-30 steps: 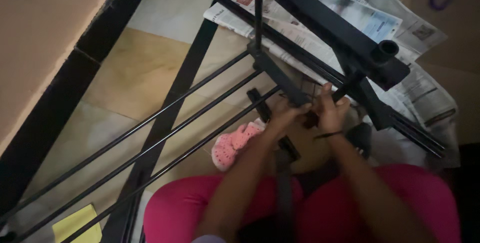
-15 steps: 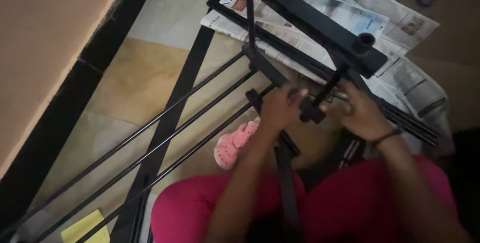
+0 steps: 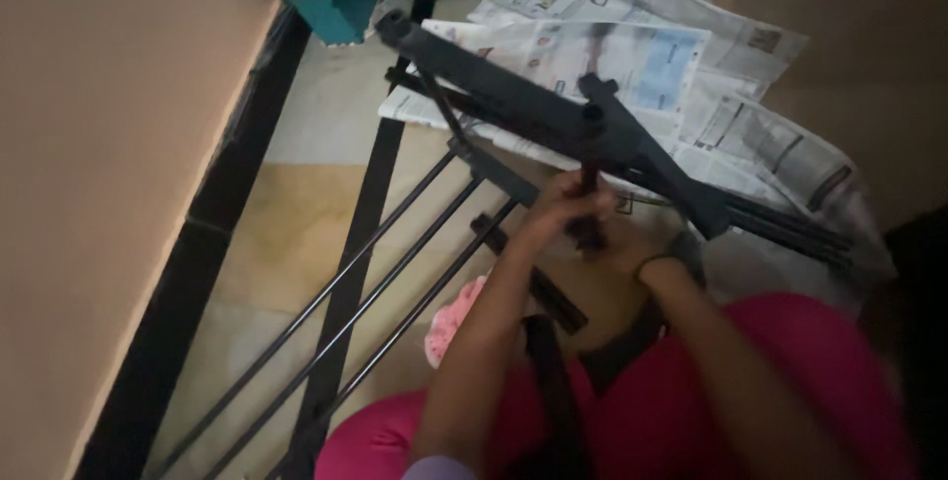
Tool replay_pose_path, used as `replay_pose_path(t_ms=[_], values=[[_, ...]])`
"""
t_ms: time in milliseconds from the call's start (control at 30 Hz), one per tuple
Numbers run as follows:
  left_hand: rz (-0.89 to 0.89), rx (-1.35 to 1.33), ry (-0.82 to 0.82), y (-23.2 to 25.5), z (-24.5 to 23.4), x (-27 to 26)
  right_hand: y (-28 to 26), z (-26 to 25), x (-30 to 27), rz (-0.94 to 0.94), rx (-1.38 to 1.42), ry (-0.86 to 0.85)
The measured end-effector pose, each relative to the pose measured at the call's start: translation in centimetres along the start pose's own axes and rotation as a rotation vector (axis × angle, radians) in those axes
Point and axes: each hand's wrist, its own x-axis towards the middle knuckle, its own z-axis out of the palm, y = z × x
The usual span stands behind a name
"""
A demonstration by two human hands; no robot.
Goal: The person sits on the floor and assembles a black metal furniture frame. They insert and tighten metal rods into the frame joints using a cloth to grip the parts. The person works on multiple joints, securing the structure.
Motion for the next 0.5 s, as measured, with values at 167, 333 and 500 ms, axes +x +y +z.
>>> replay_pose_path(t_ms=[167,333,500], values=[[-0.267,0.066,-0.135,-0.7,0.8,1.3,4.7,3.8,0.9,-0.006,0.000,0.180],[-0.377,0.086,0.034,-1.5,2.0,0.4,4.7,4.3,1.8,0.019,-0.059,0.122],[-0.055,0.004,0.375,-3.3,5.0,0.6,3.7,4.3,1.9,0.044,-0.071,0.089]])
